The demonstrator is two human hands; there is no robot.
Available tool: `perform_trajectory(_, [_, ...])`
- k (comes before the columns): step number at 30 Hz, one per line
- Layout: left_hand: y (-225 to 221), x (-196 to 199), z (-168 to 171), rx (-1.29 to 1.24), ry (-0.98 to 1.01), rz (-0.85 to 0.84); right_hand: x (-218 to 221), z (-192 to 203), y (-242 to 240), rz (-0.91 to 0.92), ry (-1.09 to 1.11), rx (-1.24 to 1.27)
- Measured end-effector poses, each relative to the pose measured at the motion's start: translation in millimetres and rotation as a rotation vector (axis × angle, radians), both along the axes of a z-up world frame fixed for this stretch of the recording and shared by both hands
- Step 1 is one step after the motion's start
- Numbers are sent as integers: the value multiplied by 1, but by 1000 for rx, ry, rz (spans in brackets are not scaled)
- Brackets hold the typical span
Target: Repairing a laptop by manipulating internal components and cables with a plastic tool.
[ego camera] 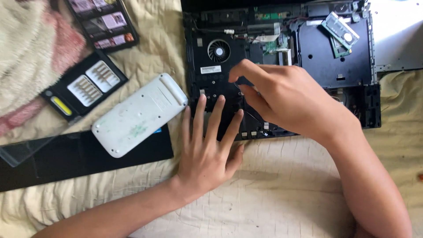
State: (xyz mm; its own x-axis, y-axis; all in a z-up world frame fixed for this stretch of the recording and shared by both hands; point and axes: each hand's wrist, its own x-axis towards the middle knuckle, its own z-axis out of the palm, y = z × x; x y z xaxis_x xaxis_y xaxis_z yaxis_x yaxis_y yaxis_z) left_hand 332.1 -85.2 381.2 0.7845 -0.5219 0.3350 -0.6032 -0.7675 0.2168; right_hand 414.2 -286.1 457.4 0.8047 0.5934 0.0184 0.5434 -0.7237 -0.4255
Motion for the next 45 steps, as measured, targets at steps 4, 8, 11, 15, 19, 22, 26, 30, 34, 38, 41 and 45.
perform_trajectory(4, [0, -1, 1, 14, 41, 7, 4, 7, -1, 44, 8, -12])
perform_trajectory(8, [0, -1, 1, 32, 49, 14, 9, 15, 0, 102, 44, -96])
perform_trajectory(11, [0, -3, 0, 38, 55, 15, 2, 12, 2, 44, -37, -214])
perform_trajectory(15, [1, -5, -7, 24, 58, 16, -10, -1, -2, -60, -206, -417])
perform_trajectory(19, [1, -3, -4, 39, 45, 10, -10, 4, 6, 12, -226, -336])
perform_trajectory(22, [1, -4, -2, 32, 56, 10, -6, 13, 9, 50, -66, -159])
perform_trajectory(26, [1, -2, -1, 76, 51, 18, -4, 19, 9, 87, 22, -95])
perform_trajectory(30, [2, -3, -1, 68, 49, 16, -5, 21, 7, 48, 35, -131])
perform_trajectory(34, [2, -2, 0, 49, 36, 7, -10, 7, 0, -121, -31, -313])
perform_trajectory(38, [2, -1, -1, 75, 25, 3, -6, 6, 3, -26, -112, -180])
perform_trajectory(41, [2, -2, 0, 77, 22, 10, -3, 11, 5, 35, -47, -93])
perform_trajectory(45, [1, -1, 2, 67, 1, 15, -2, 24, 4, 73, 133, -55])
